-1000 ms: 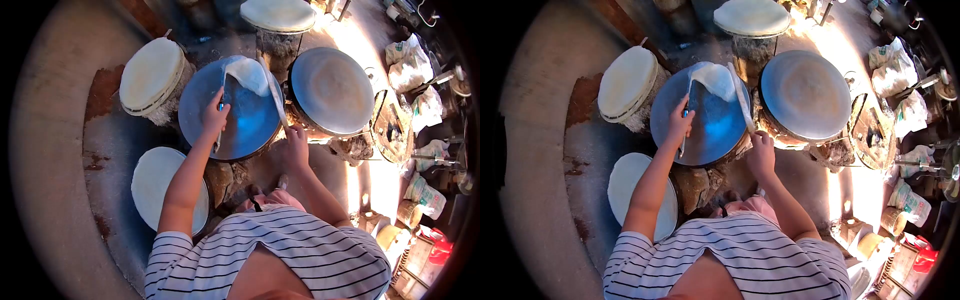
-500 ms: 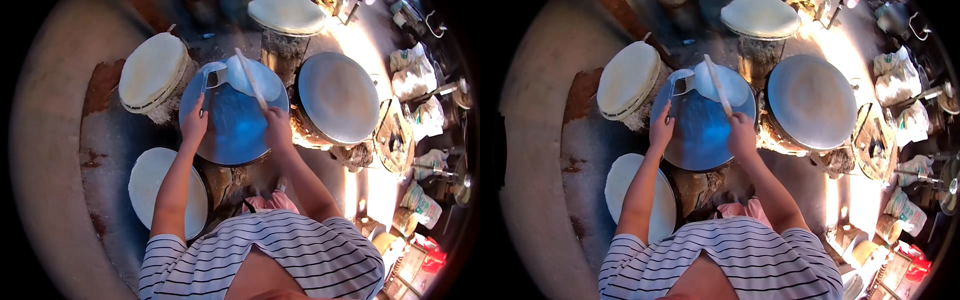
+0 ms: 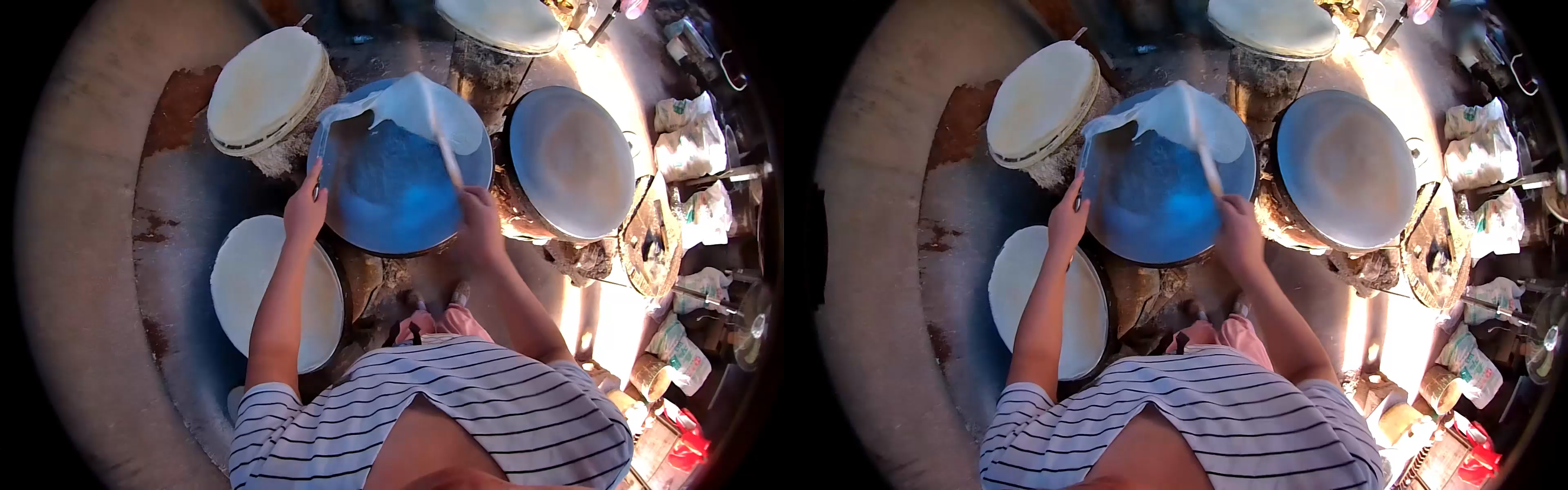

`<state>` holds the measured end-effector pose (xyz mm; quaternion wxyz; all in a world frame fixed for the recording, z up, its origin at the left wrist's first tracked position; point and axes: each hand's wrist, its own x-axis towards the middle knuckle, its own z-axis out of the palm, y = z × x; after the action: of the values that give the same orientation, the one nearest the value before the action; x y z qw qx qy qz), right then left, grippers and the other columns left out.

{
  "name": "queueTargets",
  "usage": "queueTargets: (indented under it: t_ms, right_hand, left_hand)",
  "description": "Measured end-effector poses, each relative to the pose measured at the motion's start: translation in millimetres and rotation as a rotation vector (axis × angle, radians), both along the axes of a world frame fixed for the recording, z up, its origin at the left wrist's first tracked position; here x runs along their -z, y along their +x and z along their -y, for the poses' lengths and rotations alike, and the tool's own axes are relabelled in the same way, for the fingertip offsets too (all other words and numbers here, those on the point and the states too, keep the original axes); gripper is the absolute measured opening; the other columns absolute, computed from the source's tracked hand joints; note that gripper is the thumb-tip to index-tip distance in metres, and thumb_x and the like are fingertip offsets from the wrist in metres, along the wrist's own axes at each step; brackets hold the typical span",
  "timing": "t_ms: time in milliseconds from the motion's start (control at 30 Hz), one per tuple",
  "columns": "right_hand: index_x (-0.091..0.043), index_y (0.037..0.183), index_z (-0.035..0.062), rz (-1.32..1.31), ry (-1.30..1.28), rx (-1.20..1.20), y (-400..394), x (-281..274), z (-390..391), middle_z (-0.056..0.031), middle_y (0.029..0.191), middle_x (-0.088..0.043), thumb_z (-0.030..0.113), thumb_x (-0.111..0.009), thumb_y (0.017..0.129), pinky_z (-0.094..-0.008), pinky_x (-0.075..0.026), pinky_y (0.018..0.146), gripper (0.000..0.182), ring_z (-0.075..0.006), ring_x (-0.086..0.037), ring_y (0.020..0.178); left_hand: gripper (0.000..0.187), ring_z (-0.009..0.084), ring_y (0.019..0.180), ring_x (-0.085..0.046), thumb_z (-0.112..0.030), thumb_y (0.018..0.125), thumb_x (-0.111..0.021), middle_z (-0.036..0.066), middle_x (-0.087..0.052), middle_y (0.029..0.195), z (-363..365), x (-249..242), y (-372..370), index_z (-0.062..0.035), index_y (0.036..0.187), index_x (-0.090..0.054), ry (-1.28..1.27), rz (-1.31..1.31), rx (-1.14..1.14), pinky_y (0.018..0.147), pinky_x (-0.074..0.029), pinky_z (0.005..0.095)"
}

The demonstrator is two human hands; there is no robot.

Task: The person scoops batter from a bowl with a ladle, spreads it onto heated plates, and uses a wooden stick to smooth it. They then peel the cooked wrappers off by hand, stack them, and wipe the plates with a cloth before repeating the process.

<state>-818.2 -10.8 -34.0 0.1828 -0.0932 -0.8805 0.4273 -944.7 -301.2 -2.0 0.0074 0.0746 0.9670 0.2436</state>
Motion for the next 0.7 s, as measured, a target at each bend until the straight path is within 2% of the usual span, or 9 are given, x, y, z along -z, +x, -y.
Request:
queueTargets:
  t_ms: [67, 233, 300, 400, 500, 600, 700]
  right_hand:
    - [-0.064, 0.103, 0.0015, -0.007, 0.101, -0.102, -20.8, -6.7, 13.7, -0.0122, 0.108, -0.060, -0.009, -0.053, 0.067, -0.0369, -0.045, 0.088, 0.038, -0.0315, -0.054, 0.101]
    - [-0.066, 0.102, 0.0039, -0.003, 0.233, -0.001, -17.2, -13.1, -29.1, -0.0094, 0.107, -0.061, -0.006, -0.058, 0.066, -0.0371, -0.046, 0.086, 0.038, -0.0294, -0.056, 0.097]
    - [-0.066, 0.102, 0.0036, 0.079, -0.070, -0.046, -7.6, -6.3, -28.6, -0.0097, 0.106, -0.061, -0.005, -0.058, 0.067, -0.0370, -0.047, 0.086, 0.037, -0.0291, -0.057, 0.097]
    - [-0.066, 0.100, 0.0054, 0.096, -0.009, -0.141, -21.5, -6.7, -8.9, -0.0088, 0.100, -0.062, -0.005, -0.054, 0.067, -0.0374, -0.048, 0.083, 0.037, -0.0285, -0.055, 0.099]
    - [-0.066, 0.101, 0.0054, -0.021, 0.171, -0.285, -40.8, -10.2, -9.3, -0.0088, 0.101, -0.062, -0.005, -0.055, 0.067, -0.0371, -0.047, 0.084, 0.037, -0.0287, -0.055, 0.099]
    - [-0.066, 0.099, 0.0050, -0.037, 0.236, -0.330, -47.8, -27.8, -64.9, -0.0093, 0.103, -0.061, -0.003, -0.057, 0.067, -0.0374, -0.046, 0.087, 0.035, -0.0297, -0.054, 0.100]
    - [-0.066, 0.100, 0.0057, -0.008, 0.271, -0.399, -69.5, -10.5, -103.3, -0.0102, 0.104, -0.061, -0.002, -0.057, 0.066, -0.0390, -0.045, 0.087, 0.036, -0.0308, -0.054, 0.101]
  left_hand:
    - [0.058, 0.0343, 0.076, -0.063, -0.018, 0.086, -0.057, 0.017, -0.065, 0.085, -1.0, -2.8, 13.3, -0.0362, 0.138, -0.037, 0.016, 0.054, -0.051, 0.067, -0.048, 0.0419]
    - [0.061, 0.0313, 0.076, -0.063, -0.016, 0.086, -0.058, 0.016, -0.064, 0.085, 8.8, -15.5, 47.3, -0.0367, 0.139, -0.036, 0.159, 0.123, -0.112, 0.067, -0.047, 0.0395]
    - [0.060, 0.0289, 0.074, -0.062, -0.016, 0.087, -0.058, 0.014, -0.063, 0.084, 11.7, -14.3, 51.8, -0.0360, 0.139, -0.036, 0.182, 0.139, -0.118, 0.068, -0.047, 0.0379]
    - [0.060, 0.0276, 0.073, -0.062, -0.015, 0.087, -0.058, 0.014, -0.064, 0.085, 8.7, -12.6, 63.0, -0.0334, 0.139, -0.036, 0.209, 0.139, -0.170, 0.068, -0.046, 0.0370]
    - [0.059, 0.0248, 0.070, -0.060, -0.014, 0.087, -0.058, 0.013, -0.063, 0.083, -2.4, -13.2, 77.2, -0.0313, 0.139, -0.038, 0.255, 0.116, -0.248, 0.067, -0.047, 0.0370]
    - [0.059, 0.0209, 0.066, -0.057, -0.013, 0.086, -0.058, 0.012, -0.061, 0.079, -16.8, -8.1, 94.5, -0.0305, 0.139, -0.039, 0.295, 0.115, -0.380, 0.067, -0.047, 0.0347]
    - [0.057, 0.0225, 0.074, -0.060, -0.013, 0.087, -0.057, 0.012, -0.064, 0.086, -57.7, -51.3, 115.4, -0.0296, 0.139, -0.039, 0.487, 0.398, -0.668, 0.073, -0.048, 0.0343]
